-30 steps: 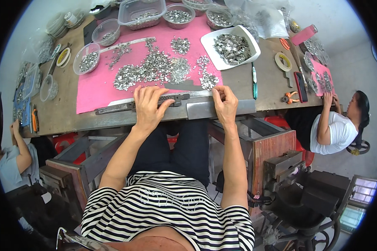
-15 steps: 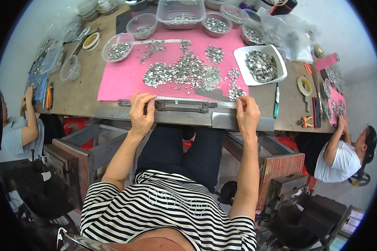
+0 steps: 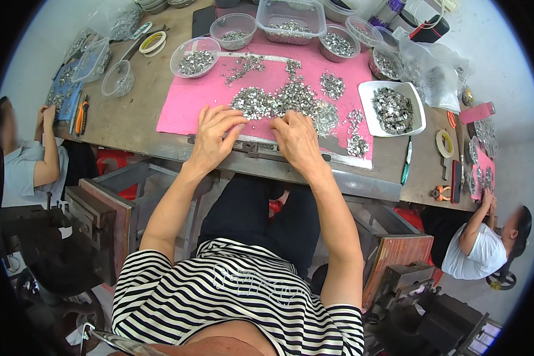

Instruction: The person aligns small metal pieces into a metal holder on a workbench, presses the loaded holder using a manual press machine, and places more metal pieces into the holder by hand.

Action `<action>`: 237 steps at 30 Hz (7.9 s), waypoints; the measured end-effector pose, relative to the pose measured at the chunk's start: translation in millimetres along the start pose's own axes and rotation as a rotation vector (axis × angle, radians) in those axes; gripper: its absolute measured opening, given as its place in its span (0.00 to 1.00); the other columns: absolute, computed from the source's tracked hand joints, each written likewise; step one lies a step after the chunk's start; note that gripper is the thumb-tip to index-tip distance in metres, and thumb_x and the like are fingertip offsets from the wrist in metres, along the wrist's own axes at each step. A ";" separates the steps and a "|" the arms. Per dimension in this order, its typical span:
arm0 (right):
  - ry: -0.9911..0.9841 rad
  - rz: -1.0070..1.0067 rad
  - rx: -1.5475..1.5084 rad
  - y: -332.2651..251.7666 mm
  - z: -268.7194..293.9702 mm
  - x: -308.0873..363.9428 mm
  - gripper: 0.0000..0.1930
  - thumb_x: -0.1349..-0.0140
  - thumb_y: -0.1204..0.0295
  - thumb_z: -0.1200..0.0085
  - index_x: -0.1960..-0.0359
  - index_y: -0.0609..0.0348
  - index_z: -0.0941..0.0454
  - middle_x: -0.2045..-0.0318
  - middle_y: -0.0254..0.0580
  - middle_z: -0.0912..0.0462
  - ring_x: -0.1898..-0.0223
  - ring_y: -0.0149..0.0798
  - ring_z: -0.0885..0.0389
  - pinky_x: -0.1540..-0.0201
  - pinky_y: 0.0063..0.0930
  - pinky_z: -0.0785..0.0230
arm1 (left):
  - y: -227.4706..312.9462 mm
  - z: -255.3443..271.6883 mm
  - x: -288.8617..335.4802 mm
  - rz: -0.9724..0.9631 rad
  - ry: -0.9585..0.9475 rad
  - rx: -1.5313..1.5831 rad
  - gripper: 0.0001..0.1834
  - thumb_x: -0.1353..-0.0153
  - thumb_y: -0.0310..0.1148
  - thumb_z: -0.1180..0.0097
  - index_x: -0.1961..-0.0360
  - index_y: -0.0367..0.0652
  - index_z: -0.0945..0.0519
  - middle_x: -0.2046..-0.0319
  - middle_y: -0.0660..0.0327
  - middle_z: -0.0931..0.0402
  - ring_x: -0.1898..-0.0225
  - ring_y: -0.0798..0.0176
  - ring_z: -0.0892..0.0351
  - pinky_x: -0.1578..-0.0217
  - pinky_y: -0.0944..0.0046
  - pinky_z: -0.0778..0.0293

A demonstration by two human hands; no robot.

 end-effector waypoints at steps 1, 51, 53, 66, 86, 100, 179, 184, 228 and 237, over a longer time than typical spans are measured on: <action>-0.043 -0.038 -0.020 5.8 -2.4 0.8 0.03 0.41 0.77 0.37 0.65 0.57 0.16 0.72 0.43 0.24 0.69 0.48 0.22 0.63 0.42 0.32 | 0.9 -1.6 -1.7 -0.049 -0.019 0.001 0.08 0.39 0.28 0.36 0.59 0.48 0.13 0.57 0.62 0.17 0.48 0.55 0.23 0.34 0.43 0.42; 0.046 -0.063 -0.051 -12.2 17.3 49.9 0.09 0.46 0.82 0.37 0.64 0.61 0.23 0.65 0.44 0.23 0.62 0.49 0.24 0.57 0.41 0.32 | 49.9 -47.1 -1.3 -0.272 -0.168 0.068 0.07 0.44 0.31 0.33 0.66 0.45 0.18 0.67 0.65 0.23 0.61 0.61 0.24 0.39 0.48 0.41; 0.056 -0.061 -0.034 -13.2 18.2 51.4 0.10 0.46 0.83 0.37 0.64 0.62 0.23 0.65 0.46 0.21 0.62 0.50 0.23 0.57 0.42 0.30 | 50.8 -46.9 -0.3 -0.267 -0.164 0.108 0.07 0.44 0.30 0.33 0.65 0.46 0.18 0.67 0.65 0.24 0.61 0.61 0.25 0.38 0.47 0.42; 0.106 -0.166 -0.031 -10.2 10.4 53.0 0.09 0.43 0.77 0.32 0.62 0.62 0.18 0.64 0.44 0.18 0.60 0.49 0.21 0.56 0.39 0.30 | 7.2 -33.9 -2.3 -0.047 -0.287 -0.293 0.32 0.25 0.52 0.55 0.32 0.36 0.29 0.27 0.50 0.38 0.25 0.34 0.48 0.29 0.23 0.58; -0.031 -0.191 0.051 -0.7 -15.5 4.6 0.04 0.40 0.75 0.36 0.65 0.59 0.17 0.70 0.41 0.21 0.66 0.46 0.21 0.58 0.40 0.35 | 4.4 -8.0 -10.0 0.037 -0.113 -0.078 0.06 0.40 0.36 0.33 0.66 0.48 0.15 0.70 0.66 0.21 0.61 0.59 0.26 0.45 0.48 0.40; -0.046 -0.153 0.073 -0.2 -19.1 5.3 0.04 0.41 0.75 0.38 0.66 0.58 0.20 0.69 0.43 0.23 0.63 0.48 0.22 0.56 0.40 0.37 | 2.5 -24.8 -11.9 0.038 -0.150 -0.207 0.06 0.43 0.35 0.32 0.69 0.47 0.16 0.70 0.66 0.21 0.60 0.59 0.24 0.40 0.41 0.42; 0.068 -0.132 -0.083 3.2 30.2 68.1 0.08 0.44 0.82 0.36 0.63 0.60 0.20 0.63 0.42 0.18 0.59 0.47 0.21 0.54 0.38 0.32 | 43.1 -28.4 -10.5 -0.159 -0.064 0.011 0.03 0.38 0.28 0.37 0.64 0.45 0.19 0.67 0.64 0.22 0.60 0.59 0.23 0.42 0.49 0.40; 0.348 -0.278 -0.112 10.4 41.4 90.5 0.08 0.43 0.83 0.39 0.62 0.62 0.18 0.63 0.43 0.16 0.59 0.46 0.19 0.53 0.37 0.29 | 70.9 -56.6 -0.8 -0.251 -0.094 0.162 0.06 0.42 0.27 0.36 0.63 0.43 0.20 0.67 0.61 0.23 0.61 0.56 0.24 0.46 0.52 0.37; 0.455 -0.453 -0.044 13.1 34.9 96.6 0.06 0.35 0.77 0.39 0.58 0.61 0.18 0.61 0.45 0.18 0.57 0.46 0.21 0.48 0.38 0.32 | 16.0 -26.5 -19.3 -0.151 -0.134 -0.225 0.03 0.40 0.30 0.34 0.66 0.47 0.16 0.69 0.65 0.22 0.59 0.60 0.23 0.40 0.43 0.40; 0.490 -0.509 -0.094 17.9 35.5 100.2 0.05 0.35 0.78 0.40 0.59 0.61 0.18 0.63 0.43 0.17 0.58 0.45 0.21 0.50 0.37 0.31 | 74.8 -58.0 -15.2 -0.317 -0.158 0.152 0.05 0.44 0.27 0.35 0.67 0.42 0.19 0.68 0.61 0.21 0.62 0.57 0.22 0.46 0.52 0.33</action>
Point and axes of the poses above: each hand's wrist, its own x-axis away from the middle knuckle, its own z-axis out of the back of the hand, y = z × x, the point moved 5 cm from there along -x, towards the middle knuckle
